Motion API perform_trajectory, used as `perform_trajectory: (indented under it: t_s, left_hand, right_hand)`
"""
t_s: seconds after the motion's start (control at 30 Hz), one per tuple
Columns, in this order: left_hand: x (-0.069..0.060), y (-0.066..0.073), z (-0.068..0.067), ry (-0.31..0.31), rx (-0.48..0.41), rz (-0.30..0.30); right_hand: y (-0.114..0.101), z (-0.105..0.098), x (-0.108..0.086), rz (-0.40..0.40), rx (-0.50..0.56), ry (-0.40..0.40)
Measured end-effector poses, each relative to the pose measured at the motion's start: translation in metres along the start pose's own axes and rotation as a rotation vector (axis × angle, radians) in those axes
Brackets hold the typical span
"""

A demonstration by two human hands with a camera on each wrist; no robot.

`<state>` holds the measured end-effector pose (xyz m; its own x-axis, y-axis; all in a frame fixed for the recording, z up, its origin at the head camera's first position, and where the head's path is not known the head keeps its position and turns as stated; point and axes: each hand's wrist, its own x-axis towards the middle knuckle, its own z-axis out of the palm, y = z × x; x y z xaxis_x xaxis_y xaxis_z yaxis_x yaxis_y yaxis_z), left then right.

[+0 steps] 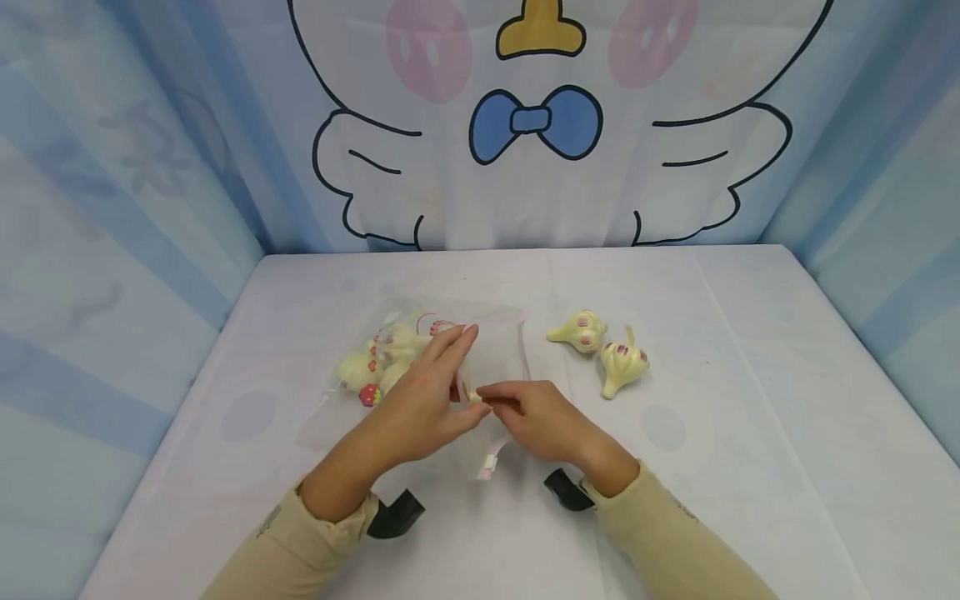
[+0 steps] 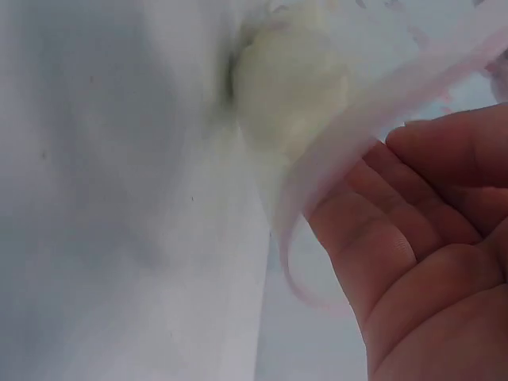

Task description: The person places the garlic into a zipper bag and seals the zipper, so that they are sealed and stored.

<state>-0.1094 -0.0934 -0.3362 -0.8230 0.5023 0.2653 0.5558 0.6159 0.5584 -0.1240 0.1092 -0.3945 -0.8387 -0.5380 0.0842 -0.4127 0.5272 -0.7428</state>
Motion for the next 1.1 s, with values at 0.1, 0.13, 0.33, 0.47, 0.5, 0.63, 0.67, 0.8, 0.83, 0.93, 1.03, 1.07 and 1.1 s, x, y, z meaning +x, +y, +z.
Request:
perform_trajectory:
  t_s: [0.1, 0.13, 0.33, 0.47, 0.5, 0.63, 0.67, 0.8, 0.83, 0.93, 1.03, 1.07, 1.1]
  left_hand:
    - [0.000, 0.000, 0.000, -0.003, 0.007, -0.010]
    - [0.000, -0.001, 0.000, -0.004, 0.009, -0.014]
    - [0.002, 0.001, -0.001, -0.026, 0.006, -0.050]
    - [0.002, 0.002, -0.001, -0.040, 0.004, -0.068]
    - [0.002, 0.002, -0.001, -0.041, 0.002, -0.070]
    - [0.003, 0.002, -0.001, -0.044, -0.001, -0.075]
    - [0.003, 0.002, -0.001, -0.044, -0.003, -0.076]
    - [0.003, 0.002, -0.001, -0.048, 0.002, -0.077]
    - [0.003, 0.002, -0.001, -0.048, 0.002, -0.076]
    - [0.003, 0.002, -0.001, -0.048, 0.005, -0.071]
    - [0.003, 0.002, -0.001, -0.047, 0.003, -0.067]
    - [0.003, 0.001, -0.001, -0.047, 0.001, -0.065]
    - [0.003, 0.001, -0.001, -0.046, -0.002, -0.063]
  right_hand:
    - [0.001, -0.006, -0.004, 0.022, 0.054, -0.009]
    - [0.001, -0.009, -0.006, 0.028, 0.076, -0.012]
    - [0.004, -0.025, -0.014, 0.039, 0.135, 0.024]
    - [0.007, -0.034, -0.021, 0.074, 0.084, 0.078]
    - [0.008, -0.037, -0.023, 0.085, 0.067, 0.095]
    - [0.013, -0.045, -0.030, 0.134, 0.032, 0.161]
    - [0.014, -0.046, -0.031, 0.146, 0.032, 0.171]
    - [0.020, -0.052, -0.037, 0.192, 0.019, 0.194]
    - [0.022, -0.054, -0.038, 0.198, 0.012, 0.203]
    - [0.026, -0.057, -0.042, 0.195, -0.014, 0.247]
    - [0.031, -0.059, -0.045, 0.196, -0.047, 0.299]
    - [0.033, -0.060, -0.046, 0.200, -0.058, 0.313]
    - [0.034, -0.061, -0.047, 0.211, -0.069, 0.323]
